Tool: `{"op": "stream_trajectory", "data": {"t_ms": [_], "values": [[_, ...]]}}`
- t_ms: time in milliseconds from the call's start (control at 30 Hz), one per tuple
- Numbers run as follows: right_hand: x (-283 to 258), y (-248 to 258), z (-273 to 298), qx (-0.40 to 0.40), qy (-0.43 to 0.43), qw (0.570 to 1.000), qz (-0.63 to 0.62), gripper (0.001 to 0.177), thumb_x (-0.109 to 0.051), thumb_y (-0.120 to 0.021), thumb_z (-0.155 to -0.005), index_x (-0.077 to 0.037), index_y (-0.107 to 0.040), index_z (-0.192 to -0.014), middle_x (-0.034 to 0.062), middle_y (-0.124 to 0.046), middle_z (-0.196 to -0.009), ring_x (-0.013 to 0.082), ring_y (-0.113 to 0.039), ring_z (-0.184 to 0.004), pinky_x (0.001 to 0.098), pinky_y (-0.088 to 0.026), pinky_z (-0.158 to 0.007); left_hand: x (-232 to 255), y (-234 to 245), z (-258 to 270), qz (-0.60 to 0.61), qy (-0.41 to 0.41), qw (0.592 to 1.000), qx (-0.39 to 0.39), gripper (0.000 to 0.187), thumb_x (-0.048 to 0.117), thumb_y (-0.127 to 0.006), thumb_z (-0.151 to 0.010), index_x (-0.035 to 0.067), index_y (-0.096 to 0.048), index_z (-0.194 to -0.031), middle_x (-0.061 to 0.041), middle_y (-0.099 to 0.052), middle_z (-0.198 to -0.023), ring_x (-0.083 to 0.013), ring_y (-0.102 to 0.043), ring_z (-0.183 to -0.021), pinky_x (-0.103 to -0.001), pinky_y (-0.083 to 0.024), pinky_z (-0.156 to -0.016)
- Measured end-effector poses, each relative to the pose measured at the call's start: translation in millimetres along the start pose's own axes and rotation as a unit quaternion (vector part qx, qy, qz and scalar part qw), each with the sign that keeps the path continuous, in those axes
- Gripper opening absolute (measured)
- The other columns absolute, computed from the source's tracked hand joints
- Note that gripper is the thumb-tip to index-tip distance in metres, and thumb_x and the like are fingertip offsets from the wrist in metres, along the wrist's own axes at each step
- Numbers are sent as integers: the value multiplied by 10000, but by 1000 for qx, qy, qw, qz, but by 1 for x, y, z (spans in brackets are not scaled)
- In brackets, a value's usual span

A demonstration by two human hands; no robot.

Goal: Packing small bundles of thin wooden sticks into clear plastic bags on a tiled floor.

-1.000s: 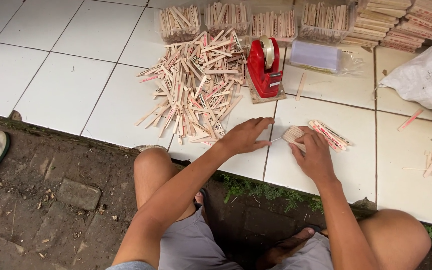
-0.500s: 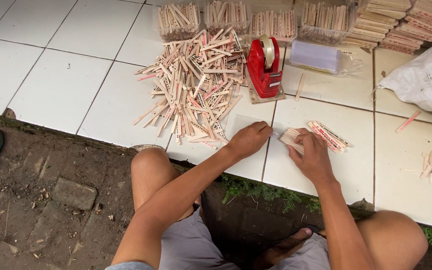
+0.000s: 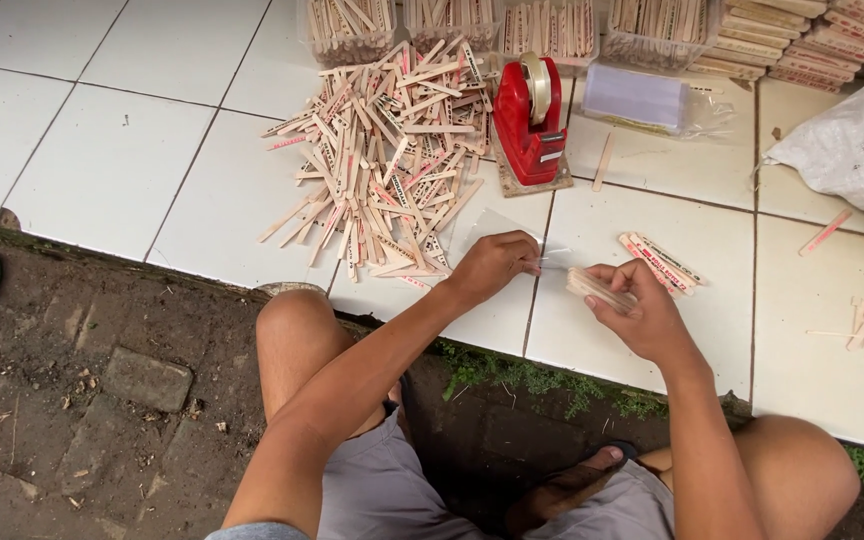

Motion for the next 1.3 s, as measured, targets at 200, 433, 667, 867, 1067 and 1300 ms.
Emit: {"op": "stream_trajectory", "data": {"t_ms": [200,433,667,867,1067,1300], "values": [[8,2,-1,-55,-43,996,-60,344,-67,-769,-865,-71,-432,-931,213,-734,-1247,283,-688,-1095,467,-491,-936,14,8,-3,30,-12,999,-22,102,25,-740,-896,19,-661,-832,-67,-730,-960,-177,-719,-856,-299,-582,-831],[15,0,-11,-67,-51,995,-61,333,-45,-769,-860,-60,-441,-916,226,-737,-1231,270,-678,-1074,439,-479,-911,12,5,-1,61,-23,997,-30,99,-21,-730,-890,8,-653,-834,-65,-728,-962,-162,-711,-854,-293,-587,-820],[18,3,-16,-79,-72,994,0,337,-87,-796,-840,-78,-474,-939,176,-757,-1213,254,-674,-1033,418,-476,-890,16,4,-3,70,-40,996,-35,97,-60,-714,-894,3,-667,-837,-67,-728,-942,-149,-706,-841,-284,-588,-789],[20,-4,-20,-69,-76,995,-16,334,-124,-800,-851,-87,-485,-953,170,-756,-1214,239,-686,-1028,387,-478,-885,19,5,-4,70,-49,995,-44,110,-71,-699,-902,10,-663,-838,-59,-724,-936,-147,-704,-841,-286,-585,-792],[27,-2,-22,-57,-121,987,-90,327,-120,-762,-905,-94,-454,-1013,184,-736,-1201,205,-675,-1010,342,-501,-898,24,8,-5,70,-45,996,-41,123,-89,-705,-888,4,-651,-828,-59,-727,-933,-150,-700,-836,-293,-586,-792],[41,-6,-23,-79,-105,986,-100,333,-103,-779,-891,-96,-466,-1004,182,-744,-1206,182,-689,-995,324,-508,-887,19,7,-3,99,-33,994,-41,131,-112,-695,-885,1,-647,-841,-64,-730,-951,-145,-692,-852,-313,-580,-804]]}}
Point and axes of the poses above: each hand's wrist, its own z-axis away from the middle knuckle, its own y-axis out of the back of the hand, x = y × z, the point moved 7 cm from there along -z, towards the middle knuckle
